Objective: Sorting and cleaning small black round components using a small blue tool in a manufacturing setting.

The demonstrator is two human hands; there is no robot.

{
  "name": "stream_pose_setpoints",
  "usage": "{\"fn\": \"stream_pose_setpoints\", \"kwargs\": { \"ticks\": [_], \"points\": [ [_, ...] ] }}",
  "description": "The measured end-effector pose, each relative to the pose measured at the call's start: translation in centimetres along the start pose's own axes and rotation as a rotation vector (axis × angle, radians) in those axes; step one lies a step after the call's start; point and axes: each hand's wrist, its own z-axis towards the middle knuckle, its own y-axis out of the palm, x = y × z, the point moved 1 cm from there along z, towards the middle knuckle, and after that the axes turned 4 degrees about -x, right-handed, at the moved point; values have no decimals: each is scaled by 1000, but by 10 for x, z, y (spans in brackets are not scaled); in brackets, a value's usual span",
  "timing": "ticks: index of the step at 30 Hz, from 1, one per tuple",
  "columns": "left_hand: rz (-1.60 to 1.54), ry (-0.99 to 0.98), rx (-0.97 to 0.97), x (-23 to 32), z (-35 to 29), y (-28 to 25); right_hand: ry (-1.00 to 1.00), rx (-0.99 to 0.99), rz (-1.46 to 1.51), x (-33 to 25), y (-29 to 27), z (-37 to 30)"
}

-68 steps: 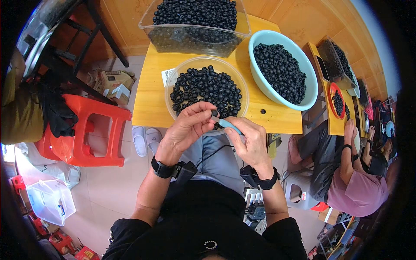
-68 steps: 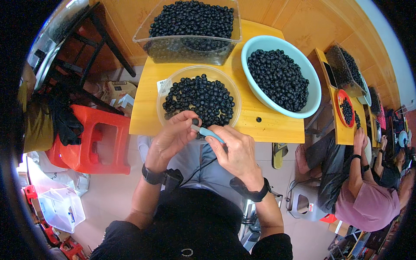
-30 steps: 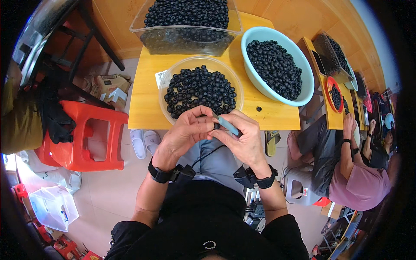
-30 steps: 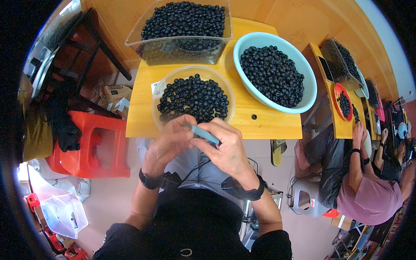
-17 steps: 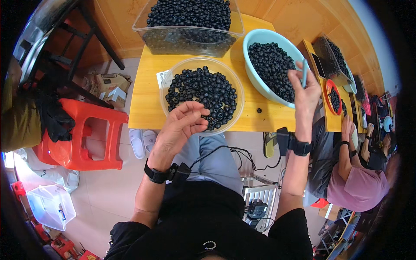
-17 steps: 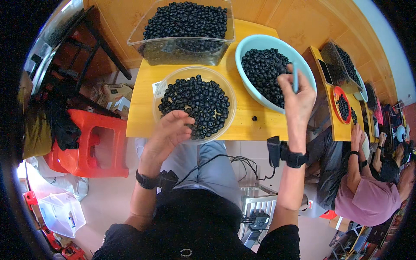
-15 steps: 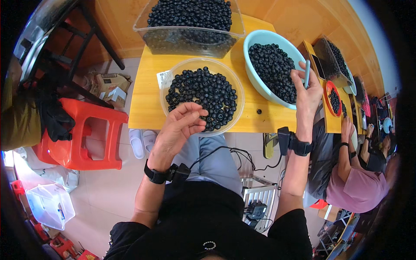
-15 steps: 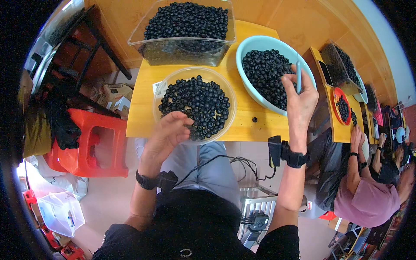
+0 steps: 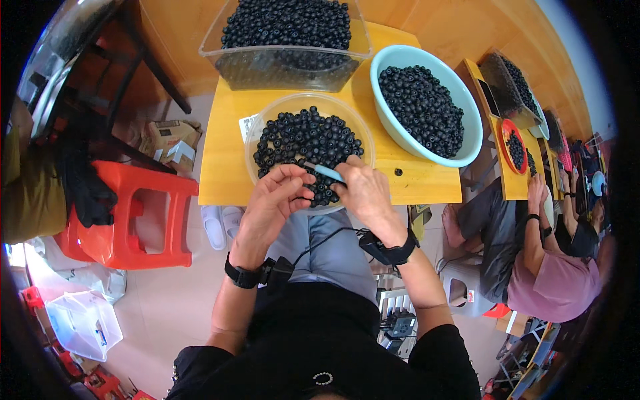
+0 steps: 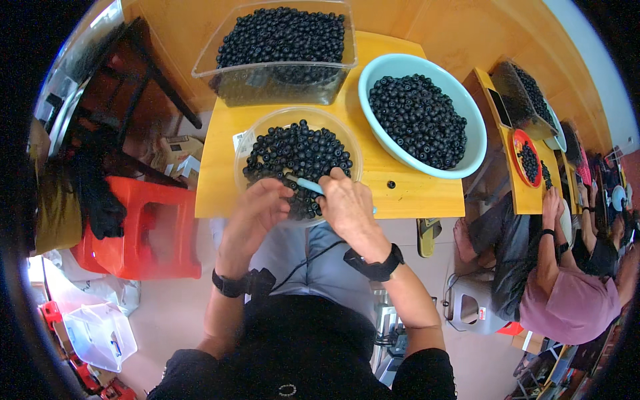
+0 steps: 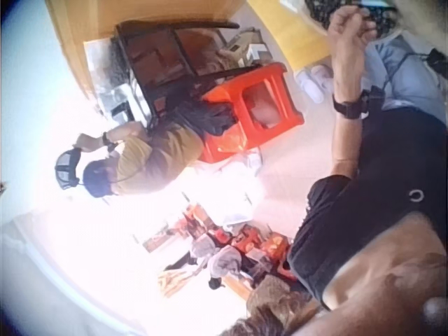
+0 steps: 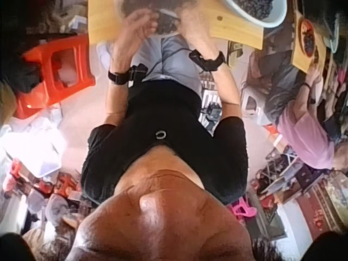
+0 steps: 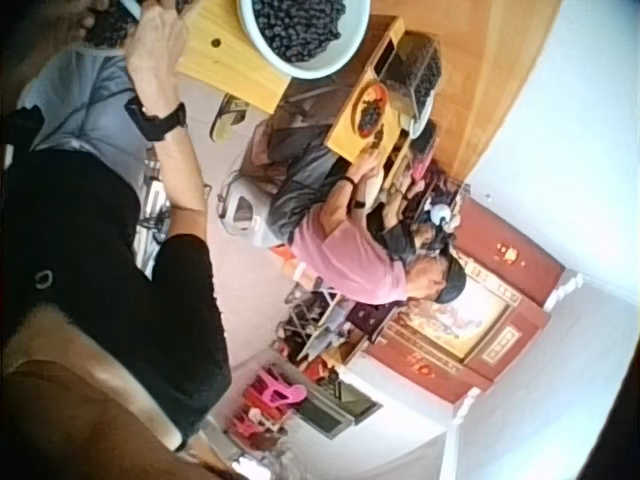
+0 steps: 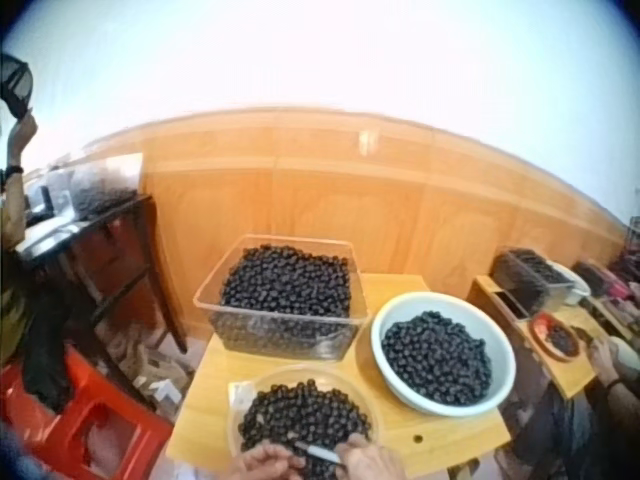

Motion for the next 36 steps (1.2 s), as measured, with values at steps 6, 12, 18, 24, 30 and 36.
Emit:
{"fn": "stream_pose_setpoints", "kwargs": {
  "ticks": [6, 12, 18, 24, 30, 36],
  "points": [
    [-26, 9, 5, -1, -3, -3, -8, 52, -10, -1, 6, -1],
    [53, 33, -9, -3, -5, 0, 47, 117, 719, 3, -12, -16],
    [-13, -77, -48, -3, -6, 21, 9, 105, 1195, -6, -10, -31],
    [-124, -112, -170, -20, -2, 14, -96, 152, 1039, -16, -12, -32],
    [-225, -95, -183, -22, 2, 10, -59, 205, 1021, -23, -18, -35],
    [-287, -63, -158, -13, -2, 10, -159, 248, 730, -15, -31, -45]
  ]
}}
